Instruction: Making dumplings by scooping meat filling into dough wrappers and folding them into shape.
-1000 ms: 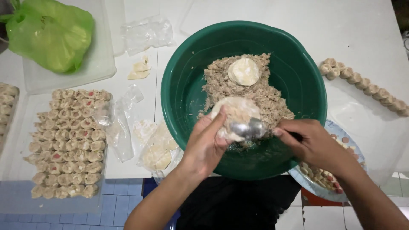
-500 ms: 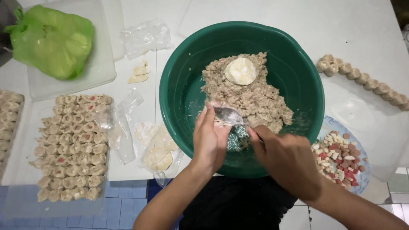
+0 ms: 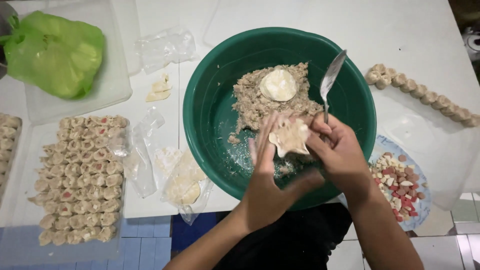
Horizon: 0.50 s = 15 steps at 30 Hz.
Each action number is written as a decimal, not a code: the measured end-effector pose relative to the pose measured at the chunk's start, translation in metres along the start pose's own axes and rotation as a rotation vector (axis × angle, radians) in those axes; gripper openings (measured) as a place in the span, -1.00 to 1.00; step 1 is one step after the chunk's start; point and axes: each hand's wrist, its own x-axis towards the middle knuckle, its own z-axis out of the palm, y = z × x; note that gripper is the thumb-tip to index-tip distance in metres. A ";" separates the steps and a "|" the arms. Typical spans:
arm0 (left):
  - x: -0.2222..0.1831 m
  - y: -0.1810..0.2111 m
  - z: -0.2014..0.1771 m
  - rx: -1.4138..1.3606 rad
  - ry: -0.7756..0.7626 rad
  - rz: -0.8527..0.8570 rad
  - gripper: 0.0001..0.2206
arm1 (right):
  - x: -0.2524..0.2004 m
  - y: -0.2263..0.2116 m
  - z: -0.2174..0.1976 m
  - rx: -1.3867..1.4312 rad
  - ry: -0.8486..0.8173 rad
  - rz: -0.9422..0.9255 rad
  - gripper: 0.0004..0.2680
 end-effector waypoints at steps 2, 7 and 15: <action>0.006 -0.003 -0.005 0.040 0.056 0.037 -0.20 | -0.001 0.012 -0.007 0.063 -0.079 0.017 -0.81; 0.013 -0.012 -0.005 0.087 0.149 0.247 -0.45 | -0.004 0.041 -0.020 0.150 -0.164 0.095 -0.82; 0.012 -0.034 -0.006 -0.125 0.228 0.350 -0.69 | -0.025 0.010 -0.008 0.080 -0.101 -0.047 -0.80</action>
